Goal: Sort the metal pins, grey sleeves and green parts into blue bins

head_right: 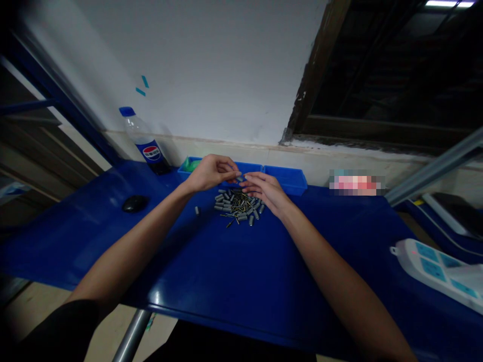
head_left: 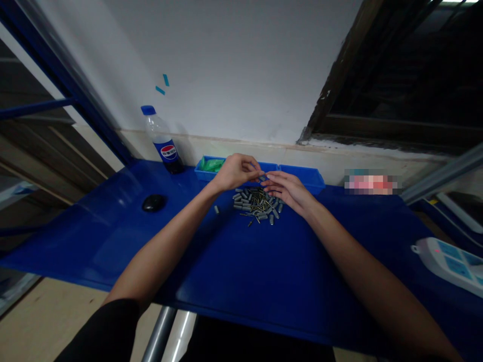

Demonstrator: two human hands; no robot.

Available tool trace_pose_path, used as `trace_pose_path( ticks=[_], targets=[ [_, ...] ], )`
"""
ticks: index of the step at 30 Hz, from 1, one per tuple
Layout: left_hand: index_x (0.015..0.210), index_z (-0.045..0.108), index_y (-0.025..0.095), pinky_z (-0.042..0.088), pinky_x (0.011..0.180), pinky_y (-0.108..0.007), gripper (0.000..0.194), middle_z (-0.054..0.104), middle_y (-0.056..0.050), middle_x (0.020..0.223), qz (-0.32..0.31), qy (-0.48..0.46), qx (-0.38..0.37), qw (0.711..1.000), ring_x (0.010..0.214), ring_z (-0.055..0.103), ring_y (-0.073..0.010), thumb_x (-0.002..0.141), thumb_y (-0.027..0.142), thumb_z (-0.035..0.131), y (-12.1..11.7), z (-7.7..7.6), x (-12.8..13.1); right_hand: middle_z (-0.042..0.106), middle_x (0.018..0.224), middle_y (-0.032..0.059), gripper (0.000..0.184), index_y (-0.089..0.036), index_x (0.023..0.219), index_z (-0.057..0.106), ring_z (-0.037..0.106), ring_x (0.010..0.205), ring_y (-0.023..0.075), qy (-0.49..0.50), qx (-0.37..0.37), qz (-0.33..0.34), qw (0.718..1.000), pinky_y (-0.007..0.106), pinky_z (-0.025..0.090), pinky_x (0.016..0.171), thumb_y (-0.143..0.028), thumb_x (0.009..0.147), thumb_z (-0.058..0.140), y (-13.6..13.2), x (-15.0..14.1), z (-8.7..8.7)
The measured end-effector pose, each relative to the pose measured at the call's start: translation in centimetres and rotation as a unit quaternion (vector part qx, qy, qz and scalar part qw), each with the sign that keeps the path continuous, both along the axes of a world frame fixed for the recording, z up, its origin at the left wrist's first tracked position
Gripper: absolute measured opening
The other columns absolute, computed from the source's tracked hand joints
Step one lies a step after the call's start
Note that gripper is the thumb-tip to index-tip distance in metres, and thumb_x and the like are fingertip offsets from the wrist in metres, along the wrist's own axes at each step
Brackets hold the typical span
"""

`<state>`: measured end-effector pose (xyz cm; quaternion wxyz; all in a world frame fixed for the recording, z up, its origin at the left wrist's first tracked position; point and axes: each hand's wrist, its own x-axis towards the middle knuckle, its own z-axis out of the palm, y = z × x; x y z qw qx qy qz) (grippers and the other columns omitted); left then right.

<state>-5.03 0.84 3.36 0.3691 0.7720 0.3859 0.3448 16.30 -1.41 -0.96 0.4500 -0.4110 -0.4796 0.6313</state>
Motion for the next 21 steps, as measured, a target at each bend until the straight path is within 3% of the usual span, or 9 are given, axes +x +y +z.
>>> trace_pose_path(
  ticks=[8,13,17,21],
  targets=[
    [0.085,0.073,0.012,0.058,0.078,-0.03,0.031,0.077,-0.011,0.09,0.002,0.005,0.026,1.0,0.084,0.071,-0.0177,0.074,0.04,0.081,0.0,0.0,0.0,0.08,0.092,0.0048,0.03,-0.025,0.098,0.077,0.073,0.084,0.0174,-0.003,0.015,0.008,1.0,0.032,0.057,0.082,-0.037,0.073,0.089,-0.2,-0.1,-0.1],
    [0.089,0.073,0.013,0.056,0.08,-0.03,0.034,0.077,-0.009,0.092,-0.038,0.044,0.019,0.998,0.085,0.071,-0.0171,0.075,0.043,0.08,0.0,0.0,0.0,0.078,0.086,0.003,0.029,-0.025,0.094,0.077,0.07,0.077,0.0152,-0.012,0.036,-0.003,0.999,0.031,0.057,0.079,-0.035,0.07,0.09,0.0,0.1,-0.4],
    [0.096,0.074,0.015,0.052,0.08,-0.029,0.029,0.076,-0.008,0.093,-0.032,0.214,0.046,0.975,0.084,0.07,-0.0182,0.08,0.039,0.076,0.0,0.7,-0.9,0.075,0.079,0.0031,0.026,-0.024,0.091,0.078,0.068,0.073,0.016,-0.063,0.051,-0.017,0.997,0.033,0.057,0.075,-0.033,0.069,0.089,-0.1,-0.1,-0.5],
    [0.104,0.074,0.018,0.052,0.08,-0.03,0.046,0.074,-0.008,0.094,-0.007,0.446,0.031,0.894,0.088,0.068,-0.0246,0.063,0.032,0.09,-0.4,1.0,-2.4,0.079,0.094,0.0062,0.029,-0.025,0.099,0.077,0.072,0.087,0.0205,-0.074,0.073,-0.064,0.993,0.035,0.058,0.079,-0.034,0.072,0.086,-0.1,-0.2,-0.3]
  ],
)
